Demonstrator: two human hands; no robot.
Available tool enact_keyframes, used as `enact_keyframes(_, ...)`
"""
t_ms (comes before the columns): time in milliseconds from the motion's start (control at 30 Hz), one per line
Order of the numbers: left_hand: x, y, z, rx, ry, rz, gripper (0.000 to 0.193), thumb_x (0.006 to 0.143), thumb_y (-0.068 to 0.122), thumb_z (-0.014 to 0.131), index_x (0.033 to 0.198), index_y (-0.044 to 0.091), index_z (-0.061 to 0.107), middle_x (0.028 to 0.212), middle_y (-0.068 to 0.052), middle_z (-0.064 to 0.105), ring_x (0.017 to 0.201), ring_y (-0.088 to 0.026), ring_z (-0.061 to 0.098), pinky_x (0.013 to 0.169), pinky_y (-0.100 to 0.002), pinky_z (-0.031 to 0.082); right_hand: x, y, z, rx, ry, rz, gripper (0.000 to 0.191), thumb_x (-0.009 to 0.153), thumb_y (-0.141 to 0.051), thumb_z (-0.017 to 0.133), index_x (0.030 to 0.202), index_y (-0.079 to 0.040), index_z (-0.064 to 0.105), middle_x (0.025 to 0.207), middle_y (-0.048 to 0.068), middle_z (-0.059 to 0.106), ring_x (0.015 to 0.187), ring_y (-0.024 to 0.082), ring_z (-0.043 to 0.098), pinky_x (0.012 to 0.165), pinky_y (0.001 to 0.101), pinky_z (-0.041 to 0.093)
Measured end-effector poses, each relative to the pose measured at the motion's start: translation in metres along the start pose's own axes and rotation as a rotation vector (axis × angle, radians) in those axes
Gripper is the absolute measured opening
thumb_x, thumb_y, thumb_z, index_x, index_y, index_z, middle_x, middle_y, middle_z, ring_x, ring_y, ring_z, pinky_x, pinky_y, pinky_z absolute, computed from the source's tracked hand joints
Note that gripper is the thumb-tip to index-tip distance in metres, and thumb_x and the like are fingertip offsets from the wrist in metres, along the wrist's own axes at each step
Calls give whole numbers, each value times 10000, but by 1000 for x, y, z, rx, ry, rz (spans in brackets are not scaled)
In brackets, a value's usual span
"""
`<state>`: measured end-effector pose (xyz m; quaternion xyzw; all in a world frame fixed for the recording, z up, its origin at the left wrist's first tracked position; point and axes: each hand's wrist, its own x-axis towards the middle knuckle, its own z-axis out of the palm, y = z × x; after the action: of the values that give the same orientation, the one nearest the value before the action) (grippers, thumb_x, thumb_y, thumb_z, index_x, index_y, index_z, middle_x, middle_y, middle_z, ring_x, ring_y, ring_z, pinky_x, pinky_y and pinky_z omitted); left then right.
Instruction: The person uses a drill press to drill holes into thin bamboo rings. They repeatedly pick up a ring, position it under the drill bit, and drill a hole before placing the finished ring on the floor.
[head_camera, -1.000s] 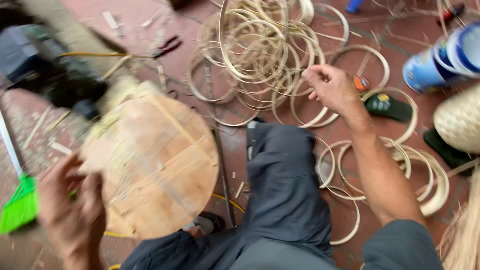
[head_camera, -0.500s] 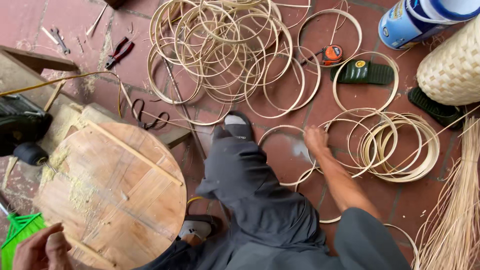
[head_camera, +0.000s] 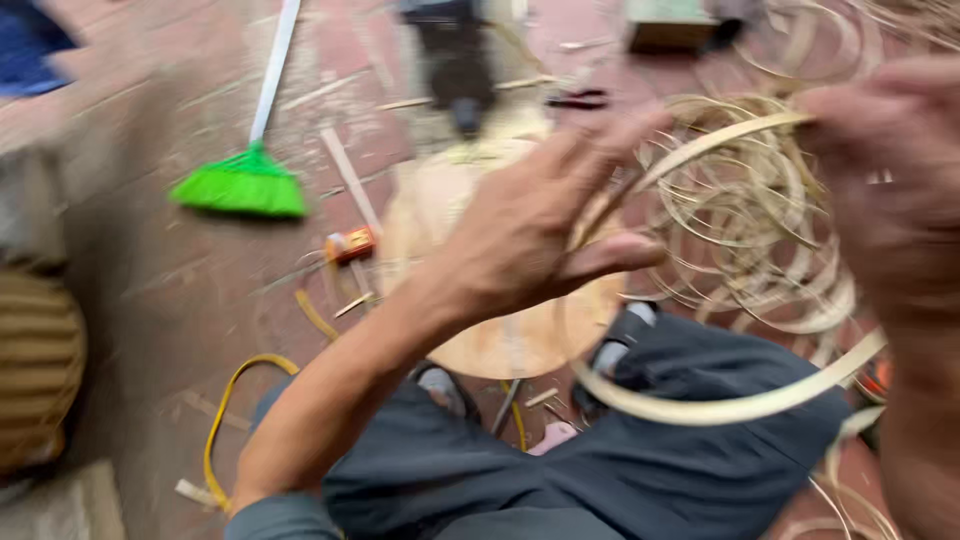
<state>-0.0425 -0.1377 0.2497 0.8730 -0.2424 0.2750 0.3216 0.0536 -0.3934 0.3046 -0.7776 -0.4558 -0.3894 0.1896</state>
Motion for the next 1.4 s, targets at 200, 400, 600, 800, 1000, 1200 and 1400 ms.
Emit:
enact_keyframes(200,-83,-117,-12,-154,-9,-557,350,1023,262,627,1356,155,623,808,-72,689,706,-246,715,679,-393,574,-2,-54,171,328,-297,170,135,1016,-150,754,1133,-88,779,1045,90,728,832,238,708,675,343,556)
enact_keyframes(400,-143,-201,41,351,46,-293,152,932,224,738,1021,106,701,859,-82,637,756,-272,637,676,-414,509,-72,-44,253,348,-366,340,125,917,-158,779,1012,-78,793,882,120,679,813,274,670,700,402,546)
enact_keyframes(600,-148,-213,37,304,67,-373,201,946,274,754,947,94,665,895,-68,649,831,-274,648,724,-405,499,-87,-56,286,260,-332,379,109,980,-137,765,959,-32,745,887,122,654,812,268,636,740,407,532)
enact_keyframes(800,-144,-196,49,352,53,-409,301,817,188,753,1020,-2,639,894,-139,596,822,-282,595,702,-410,441,-85,-57,284,290,-324,421,141,955,-162,784,953,-36,719,899,112,639,833,272,618,755,422,495)
enact_keyframes(1000,-144,-202,55,401,67,-447,138,901,87,724,919,27,601,870,-127,563,808,-281,582,727,-427,460,-81,-62,272,65,-360,340,138,912,-204,802,904,-92,723,833,61,640,780,235,588,747,420,396)
enact_keyframes(1200,-130,-224,63,348,75,-301,156,894,67,733,909,21,585,882,-120,564,810,-271,584,744,-411,501,-84,-49,266,105,-444,371,161,941,-199,790,894,-81,690,829,60,637,758,207,595,731,403,436)
enact_keyframes(1400,-128,-221,60,347,83,-354,177,894,78,744,889,28,574,842,-109,554,772,-252,576,702,-407,483,-93,-45,275,199,-438,405,223,964,-194,782,873,-52,637,831,85,625,758,221,604,703,387,514)
